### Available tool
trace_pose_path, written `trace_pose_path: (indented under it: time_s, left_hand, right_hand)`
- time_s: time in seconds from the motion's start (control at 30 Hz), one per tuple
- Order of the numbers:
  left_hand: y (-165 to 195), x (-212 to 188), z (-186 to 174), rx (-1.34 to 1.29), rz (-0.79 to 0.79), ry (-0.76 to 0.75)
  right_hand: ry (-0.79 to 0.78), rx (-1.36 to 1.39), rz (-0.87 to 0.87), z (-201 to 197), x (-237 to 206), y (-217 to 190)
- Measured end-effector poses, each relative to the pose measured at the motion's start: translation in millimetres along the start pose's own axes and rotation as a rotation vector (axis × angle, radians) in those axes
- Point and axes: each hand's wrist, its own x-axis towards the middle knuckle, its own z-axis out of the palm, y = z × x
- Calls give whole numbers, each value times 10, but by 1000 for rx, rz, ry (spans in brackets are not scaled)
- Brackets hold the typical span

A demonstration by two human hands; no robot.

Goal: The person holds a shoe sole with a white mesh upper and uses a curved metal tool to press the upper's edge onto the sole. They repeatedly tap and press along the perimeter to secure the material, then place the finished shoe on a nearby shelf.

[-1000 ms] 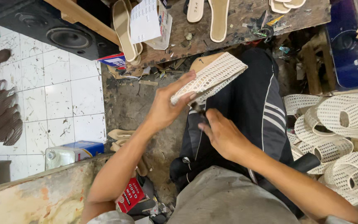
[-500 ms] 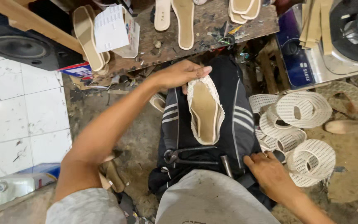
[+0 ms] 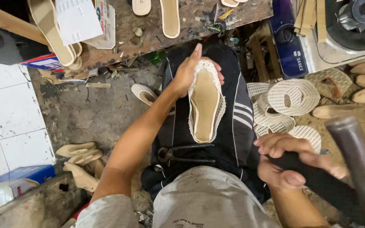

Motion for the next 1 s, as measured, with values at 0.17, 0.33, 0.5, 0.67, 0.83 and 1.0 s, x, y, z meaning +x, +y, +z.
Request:
trace_pose_path:
  time_s: [0.17,0.33,0.5,0.67,0.83,1.0]
  left_hand:
    - [88,23,-172,17,25,9]
    - [31,-17,-297,3,20,19]
    - [58,-47,-434,141,162,31]
    - [68,-127,-482,-59,75,-22]
    - [87,-140,-502,53,162,-11]
    - [16,-120,-538,-59,84,17]
  right_hand:
    - [-454,-835,619,85,-35,404]
    - [18,67,97,42,-270,566]
    - [-457,-697,391,137,-120,771]
    - [-125,-254,340,432,11,748]
    - [-537,-751,172,583,243,686]
    - [-93,-101,295,616,256,743]
